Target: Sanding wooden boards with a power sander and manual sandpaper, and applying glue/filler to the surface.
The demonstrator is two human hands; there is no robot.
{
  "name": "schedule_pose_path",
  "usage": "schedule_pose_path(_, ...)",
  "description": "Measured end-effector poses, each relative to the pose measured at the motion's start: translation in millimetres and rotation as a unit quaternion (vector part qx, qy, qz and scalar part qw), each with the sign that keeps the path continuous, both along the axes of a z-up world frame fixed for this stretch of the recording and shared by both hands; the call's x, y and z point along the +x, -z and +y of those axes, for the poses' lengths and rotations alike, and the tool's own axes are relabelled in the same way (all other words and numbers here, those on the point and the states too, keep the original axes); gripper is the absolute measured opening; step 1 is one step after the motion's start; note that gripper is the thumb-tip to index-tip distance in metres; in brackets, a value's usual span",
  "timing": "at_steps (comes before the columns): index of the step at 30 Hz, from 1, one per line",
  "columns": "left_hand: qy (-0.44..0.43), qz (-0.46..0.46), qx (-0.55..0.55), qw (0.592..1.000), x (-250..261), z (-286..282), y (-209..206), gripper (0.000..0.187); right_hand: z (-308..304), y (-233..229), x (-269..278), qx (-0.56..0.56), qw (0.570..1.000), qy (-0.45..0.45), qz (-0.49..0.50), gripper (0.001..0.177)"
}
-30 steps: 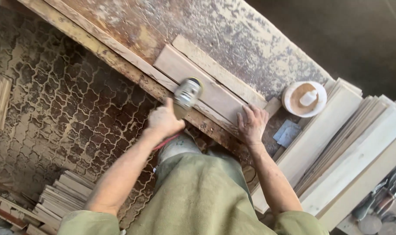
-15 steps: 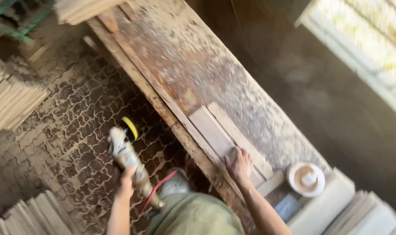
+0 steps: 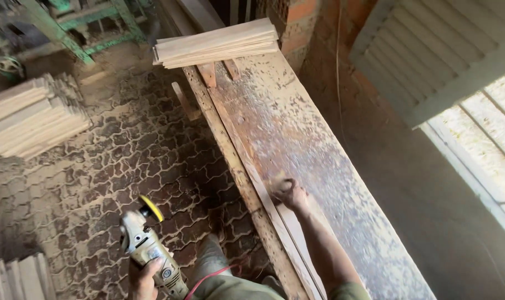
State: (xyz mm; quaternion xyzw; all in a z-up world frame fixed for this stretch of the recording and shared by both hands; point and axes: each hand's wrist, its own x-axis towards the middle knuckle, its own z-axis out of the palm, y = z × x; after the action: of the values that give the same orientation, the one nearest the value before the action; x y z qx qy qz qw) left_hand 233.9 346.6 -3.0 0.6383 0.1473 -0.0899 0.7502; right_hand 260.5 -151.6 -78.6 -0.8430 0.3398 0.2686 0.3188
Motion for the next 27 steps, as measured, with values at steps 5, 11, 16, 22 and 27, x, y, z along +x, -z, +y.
schedule_pose_path(5, 0.055, 0.069, -0.042, 0.995, 110, -7, -13, 0.06, 23, -19, 23, -0.056, 0.998, 0.016, -0.013, 0.058)
schedule_pose_path(11, 0.175, 0.061, -0.07, 0.98, 233, -27, -24, 0.055, -24, 6, 7, -0.079, 0.992, -0.09, 0.043, 0.051)
schedule_pose_path(16, 0.181, 0.05, -0.098, 0.977, 271, -38, -42, 0.059, -44, 40, -30, 0.079, 0.996, -0.03, -0.035, 0.053)
schedule_pose_path(22, 0.142, 0.009, -0.06, 0.988, 272, -37, -33, 0.063, 18, -32, -126, -0.053, 0.994, -0.082, 0.05, 0.107)
schedule_pose_path(27, 0.055, -0.036, -0.06, 0.996, 237, -39, 7, 0.056, 57, 85, -253, -0.306, 0.948, -0.08, 0.032, 0.117)
